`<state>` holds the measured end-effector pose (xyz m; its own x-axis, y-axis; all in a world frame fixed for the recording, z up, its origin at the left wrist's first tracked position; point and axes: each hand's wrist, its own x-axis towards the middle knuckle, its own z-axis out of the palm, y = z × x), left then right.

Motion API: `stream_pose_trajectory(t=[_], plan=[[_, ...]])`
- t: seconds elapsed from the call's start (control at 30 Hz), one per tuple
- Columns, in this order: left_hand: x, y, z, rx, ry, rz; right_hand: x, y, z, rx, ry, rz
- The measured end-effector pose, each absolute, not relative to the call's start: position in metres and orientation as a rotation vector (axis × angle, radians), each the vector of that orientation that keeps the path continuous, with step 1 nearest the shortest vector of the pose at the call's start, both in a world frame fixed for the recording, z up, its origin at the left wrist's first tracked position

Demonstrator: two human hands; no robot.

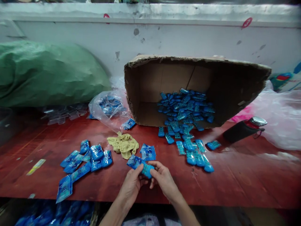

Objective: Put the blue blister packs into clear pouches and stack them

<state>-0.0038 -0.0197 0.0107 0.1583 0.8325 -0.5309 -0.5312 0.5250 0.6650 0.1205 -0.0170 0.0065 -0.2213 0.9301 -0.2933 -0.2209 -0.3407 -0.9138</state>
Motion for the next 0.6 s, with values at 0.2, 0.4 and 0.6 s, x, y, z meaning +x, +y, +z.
stream_pose_trajectory(t=[0.2, 0.4, 0.6], plan=[[-0.008, -0.019, 0.011, 0.304, 1.052, 0.985, 0.108, -0.03, -0.008, -1.24, -0.949, 1.48], [-0.009, -0.017, 0.018, 0.209, 1.013, 1.033, 0.112, -0.032, -0.007, -1.178, -1.028, 1.539], [0.001, -0.023, 0.019, 0.135, 0.804, 0.998, 0.114, -0.026, -0.011, -1.099, -0.905, 1.579]])
